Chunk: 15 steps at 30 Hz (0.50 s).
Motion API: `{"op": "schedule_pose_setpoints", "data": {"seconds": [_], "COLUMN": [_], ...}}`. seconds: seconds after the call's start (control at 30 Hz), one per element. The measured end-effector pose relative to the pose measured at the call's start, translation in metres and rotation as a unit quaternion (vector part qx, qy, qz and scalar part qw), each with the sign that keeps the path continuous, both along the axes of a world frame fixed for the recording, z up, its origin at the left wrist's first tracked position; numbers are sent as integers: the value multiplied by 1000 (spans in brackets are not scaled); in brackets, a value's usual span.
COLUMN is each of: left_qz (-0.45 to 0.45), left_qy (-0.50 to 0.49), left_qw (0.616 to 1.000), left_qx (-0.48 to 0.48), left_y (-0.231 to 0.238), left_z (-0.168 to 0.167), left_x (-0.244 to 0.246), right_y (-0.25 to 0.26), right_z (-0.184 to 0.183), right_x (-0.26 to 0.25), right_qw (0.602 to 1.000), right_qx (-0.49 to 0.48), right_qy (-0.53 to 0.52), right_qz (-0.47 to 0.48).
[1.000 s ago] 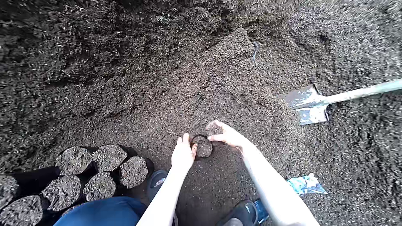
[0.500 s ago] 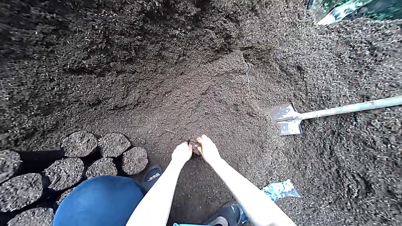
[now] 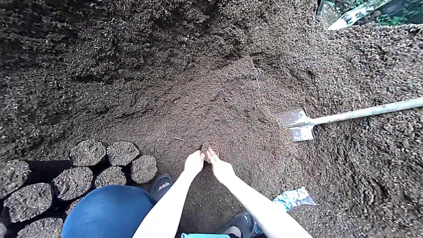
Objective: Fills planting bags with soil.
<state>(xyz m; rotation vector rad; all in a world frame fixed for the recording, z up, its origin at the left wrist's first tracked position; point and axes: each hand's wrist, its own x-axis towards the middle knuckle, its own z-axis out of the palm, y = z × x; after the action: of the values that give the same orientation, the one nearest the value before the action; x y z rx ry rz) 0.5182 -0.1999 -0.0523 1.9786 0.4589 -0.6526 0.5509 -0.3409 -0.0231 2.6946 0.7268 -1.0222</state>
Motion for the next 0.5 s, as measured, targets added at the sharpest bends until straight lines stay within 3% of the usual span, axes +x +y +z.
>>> {"op": "schedule_pose_setpoints", "data": {"seconds": [0.1,0.17,0.23,0.37,0.43,0.5], "left_qz": [-12,33,84,49,1,-19], "left_qy": [-18,2,55,153,142,111], "left_qw": [1000,999,994,980,985,991], "left_qx": [22,12,-43,-119,-95,-78], "left_y": [4,10,17,21,22,21], "left_z": [-6,-6,-7,-15,-14,-11], "left_x": [2,8,15,29,37,39], "right_y": [1,-11,-26,-37,-32,-24], "right_z": [19,27,20,-7,-19,-23], "right_x": [21,52,75,91,91,87], "right_qw": [999,985,937,890,884,907], "right_qx": [15,156,302,194,167,168], "right_qy": [41,68,87,235,268,239], "right_qz": [22,-31,-153,-339,-346,-303]}}
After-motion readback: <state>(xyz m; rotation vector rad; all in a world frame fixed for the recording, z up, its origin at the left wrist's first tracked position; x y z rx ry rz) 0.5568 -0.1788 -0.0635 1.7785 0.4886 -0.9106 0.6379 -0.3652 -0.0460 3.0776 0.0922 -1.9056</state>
